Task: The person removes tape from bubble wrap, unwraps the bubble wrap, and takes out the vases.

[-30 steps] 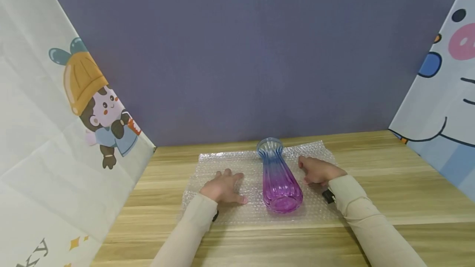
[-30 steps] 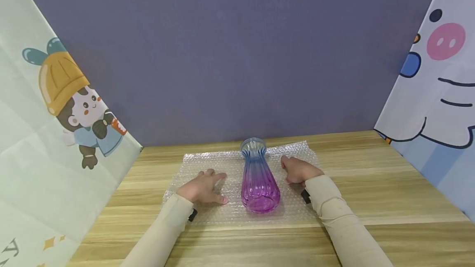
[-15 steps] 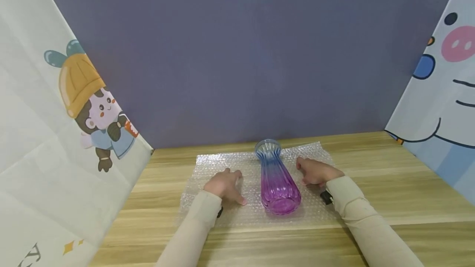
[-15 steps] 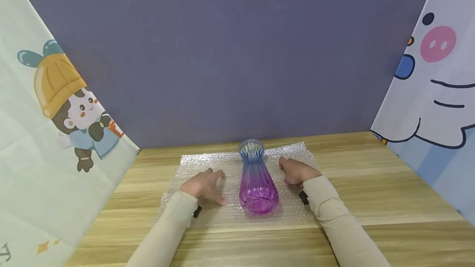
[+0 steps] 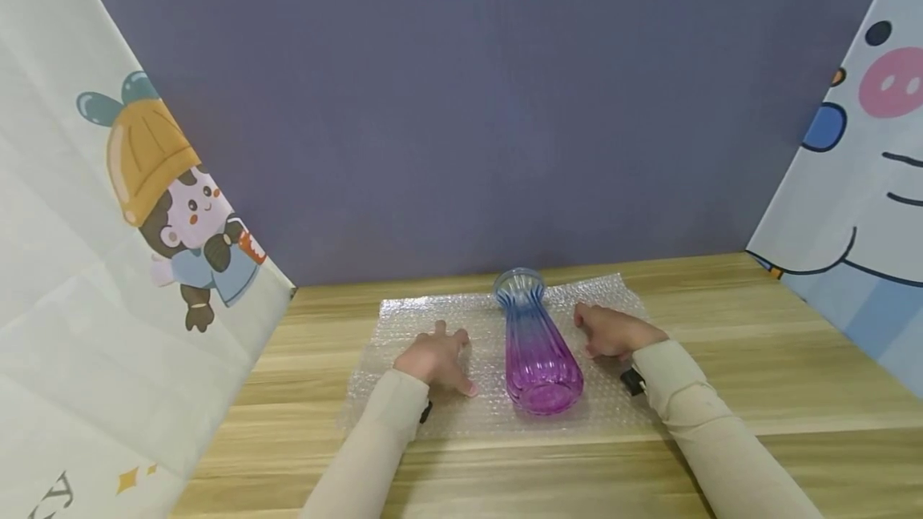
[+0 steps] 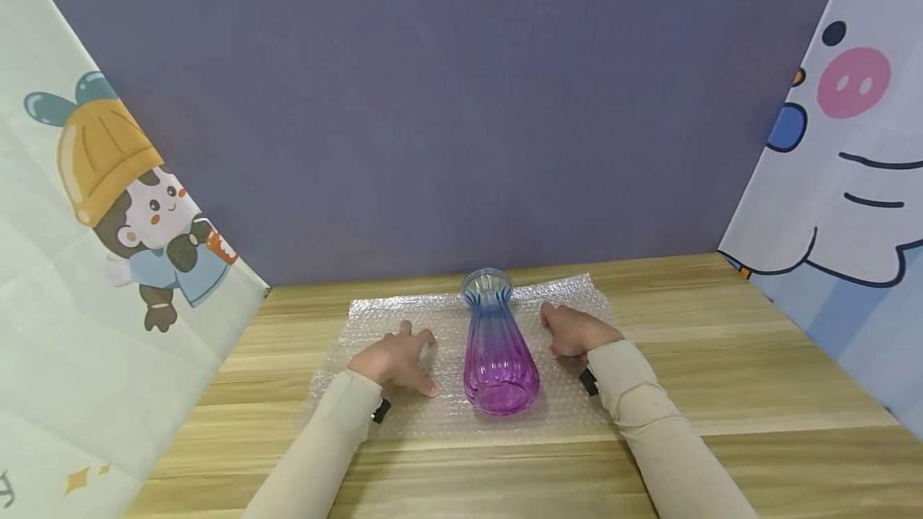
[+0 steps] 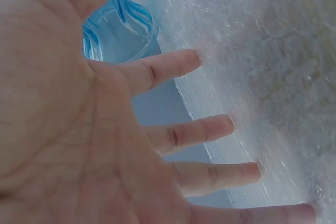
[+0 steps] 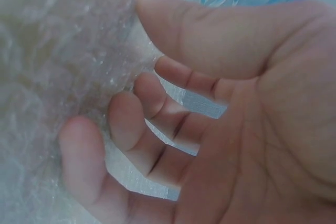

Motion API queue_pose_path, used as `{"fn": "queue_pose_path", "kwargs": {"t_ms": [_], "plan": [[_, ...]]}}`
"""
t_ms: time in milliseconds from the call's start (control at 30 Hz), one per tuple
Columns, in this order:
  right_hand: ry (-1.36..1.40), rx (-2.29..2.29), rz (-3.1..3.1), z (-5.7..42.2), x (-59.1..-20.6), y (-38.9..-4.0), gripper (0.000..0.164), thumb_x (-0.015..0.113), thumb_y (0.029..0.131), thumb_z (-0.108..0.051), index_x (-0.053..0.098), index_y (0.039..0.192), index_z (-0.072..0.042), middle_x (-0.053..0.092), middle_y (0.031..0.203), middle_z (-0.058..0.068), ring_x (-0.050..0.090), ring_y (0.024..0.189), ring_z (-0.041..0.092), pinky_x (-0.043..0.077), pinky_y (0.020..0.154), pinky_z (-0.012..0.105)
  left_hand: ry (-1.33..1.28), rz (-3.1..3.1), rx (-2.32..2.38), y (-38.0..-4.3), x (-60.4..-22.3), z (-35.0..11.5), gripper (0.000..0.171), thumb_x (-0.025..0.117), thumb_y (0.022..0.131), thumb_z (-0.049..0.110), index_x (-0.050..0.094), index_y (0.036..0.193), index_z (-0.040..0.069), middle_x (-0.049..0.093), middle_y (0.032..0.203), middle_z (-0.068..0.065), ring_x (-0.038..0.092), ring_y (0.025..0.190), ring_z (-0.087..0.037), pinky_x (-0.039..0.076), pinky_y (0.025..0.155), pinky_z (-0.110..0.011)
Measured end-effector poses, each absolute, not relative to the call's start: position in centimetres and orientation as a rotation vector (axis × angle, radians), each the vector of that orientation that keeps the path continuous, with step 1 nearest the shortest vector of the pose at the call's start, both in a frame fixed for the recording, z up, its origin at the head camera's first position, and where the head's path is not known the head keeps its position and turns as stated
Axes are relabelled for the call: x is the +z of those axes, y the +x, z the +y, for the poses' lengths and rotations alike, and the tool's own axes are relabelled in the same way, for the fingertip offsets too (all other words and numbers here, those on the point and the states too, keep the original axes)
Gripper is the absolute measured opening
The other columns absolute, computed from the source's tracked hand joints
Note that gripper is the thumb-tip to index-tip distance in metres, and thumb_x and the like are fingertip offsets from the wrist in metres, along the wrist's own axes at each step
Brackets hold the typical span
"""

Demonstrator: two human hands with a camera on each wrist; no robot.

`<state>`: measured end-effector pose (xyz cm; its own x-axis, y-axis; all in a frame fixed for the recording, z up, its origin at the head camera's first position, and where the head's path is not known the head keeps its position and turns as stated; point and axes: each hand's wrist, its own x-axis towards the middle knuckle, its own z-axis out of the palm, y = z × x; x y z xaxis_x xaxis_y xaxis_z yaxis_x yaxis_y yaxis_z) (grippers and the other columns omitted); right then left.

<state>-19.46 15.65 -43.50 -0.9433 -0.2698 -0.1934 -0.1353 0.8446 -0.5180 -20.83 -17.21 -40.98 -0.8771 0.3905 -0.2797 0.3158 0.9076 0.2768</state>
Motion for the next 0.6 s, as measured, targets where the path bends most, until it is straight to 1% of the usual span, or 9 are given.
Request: {"fn": "queue_pose_path", "kwargs": {"t_ms": [200,433,600], "plan": [[-0.325,-0.728,2.791,15.59,-43.40,-19.26,0.039,0.070,0.085,0.004,0.049,0.118,-0.002,0.050,0.088,0.009,0.053,0.055,0.018,0.045,0.042,0.022,0.536,2.735,0.300,-20.80,-40.96,-17.21,0.099,0.091,0.071,0.046,0.043,0.155,0.021,0.019,0.168,-0.026,0.035,0.142,-0.059,0.040,0.103,-0.080],[-0.319,-0.745,2.770,15.46,-43.40,-19.16,0.040,0.070,0.086,0.004,0.049,0.120,-0.001,0.050,0.087,0.009,0.050,0.054,0.016,0.044,0.042,0.022,0.545,2.720,0.268,-20.75,-40.93,-17.36,0.098,0.089,0.074,0.047,0.042,0.155,0.020,0.019,0.167,-0.029,0.034,0.143,-0.060,0.037,0.110,-0.076],[-0.323,-0.746,2.770,15.49,-43.51,-19.07,0.040,0.070,0.086,0.004,0.049,0.119,-0.002,0.049,0.086,0.008,0.051,0.055,0.017,0.044,0.042,0.022,0.544,2.713,0.261,-20.48,-40.65,-17.42,0.099,0.089,0.073,0.047,0.042,0.155,0.020,0.019,0.167,-0.028,0.032,0.145,-0.059,0.036,0.110,-0.077]]}}
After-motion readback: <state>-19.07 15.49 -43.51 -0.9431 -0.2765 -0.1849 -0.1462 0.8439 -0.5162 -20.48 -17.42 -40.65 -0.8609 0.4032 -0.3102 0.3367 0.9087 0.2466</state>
